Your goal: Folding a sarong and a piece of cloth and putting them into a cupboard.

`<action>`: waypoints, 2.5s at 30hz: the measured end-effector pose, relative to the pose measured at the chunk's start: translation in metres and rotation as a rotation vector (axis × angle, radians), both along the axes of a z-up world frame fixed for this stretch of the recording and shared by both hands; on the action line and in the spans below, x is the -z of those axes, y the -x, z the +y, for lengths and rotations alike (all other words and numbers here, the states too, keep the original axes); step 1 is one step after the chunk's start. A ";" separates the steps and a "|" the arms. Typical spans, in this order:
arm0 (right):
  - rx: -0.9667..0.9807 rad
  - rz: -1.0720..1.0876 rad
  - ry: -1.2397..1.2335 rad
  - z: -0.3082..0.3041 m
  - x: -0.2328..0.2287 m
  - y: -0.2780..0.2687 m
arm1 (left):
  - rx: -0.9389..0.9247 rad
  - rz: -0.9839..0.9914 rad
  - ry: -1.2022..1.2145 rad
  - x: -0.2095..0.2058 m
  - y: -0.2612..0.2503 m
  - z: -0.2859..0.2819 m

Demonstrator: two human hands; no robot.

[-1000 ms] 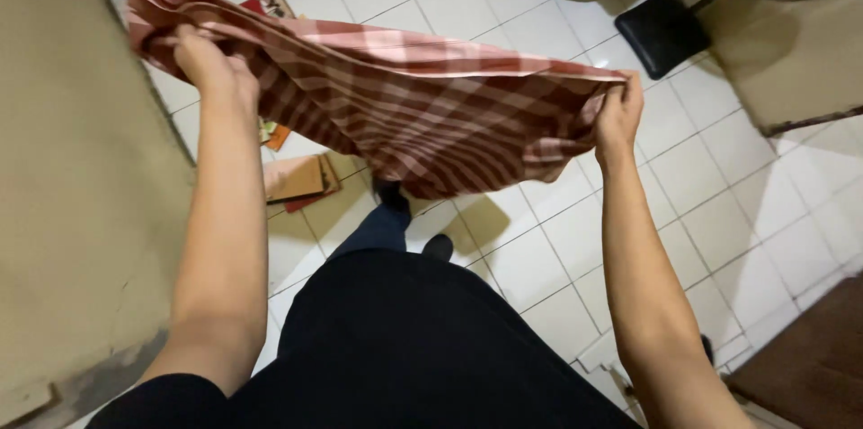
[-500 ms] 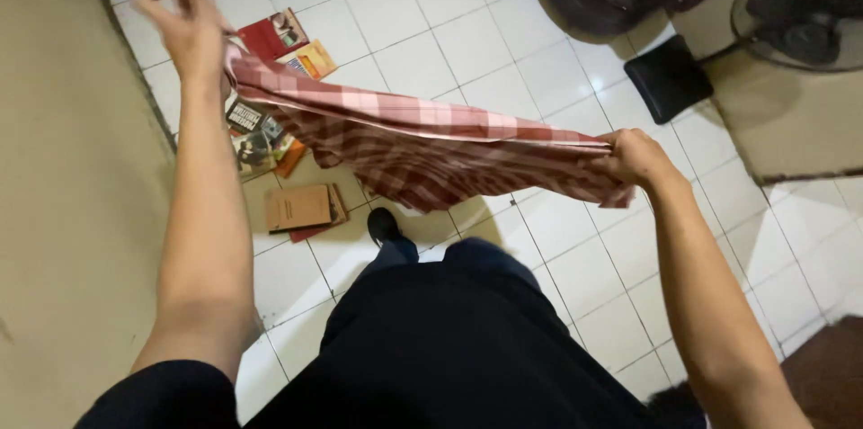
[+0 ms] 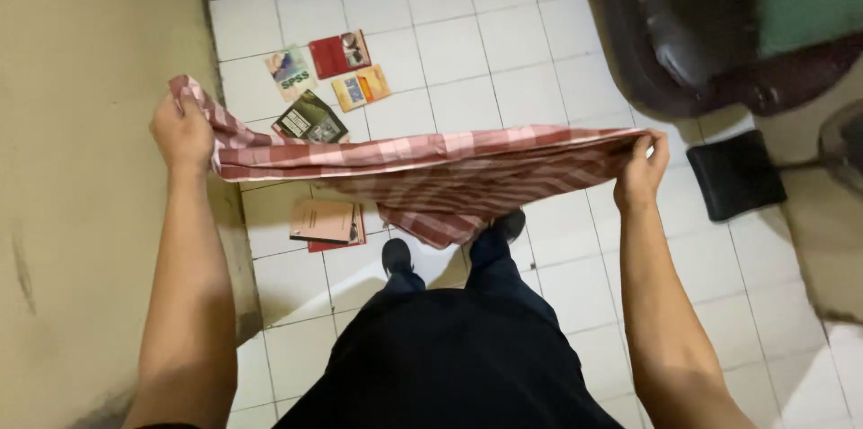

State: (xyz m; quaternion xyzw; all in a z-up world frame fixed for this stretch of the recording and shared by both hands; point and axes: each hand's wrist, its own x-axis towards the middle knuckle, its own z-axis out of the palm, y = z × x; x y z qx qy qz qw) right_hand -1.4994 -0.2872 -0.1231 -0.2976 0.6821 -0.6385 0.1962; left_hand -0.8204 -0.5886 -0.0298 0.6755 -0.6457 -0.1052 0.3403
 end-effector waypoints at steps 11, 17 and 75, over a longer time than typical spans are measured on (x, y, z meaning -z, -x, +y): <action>-0.869 0.251 -0.054 -0.166 -0.148 0.023 | 0.484 0.536 -0.507 -0.021 0.275 0.035; -1.291 0.372 0.054 -0.215 -0.164 -0.010 | 0.768 0.514 -0.658 -0.090 0.448 0.084; -1.138 -0.421 -0.241 -0.640 -0.093 0.077 | -0.435 0.491 -0.073 -0.036 0.469 -0.174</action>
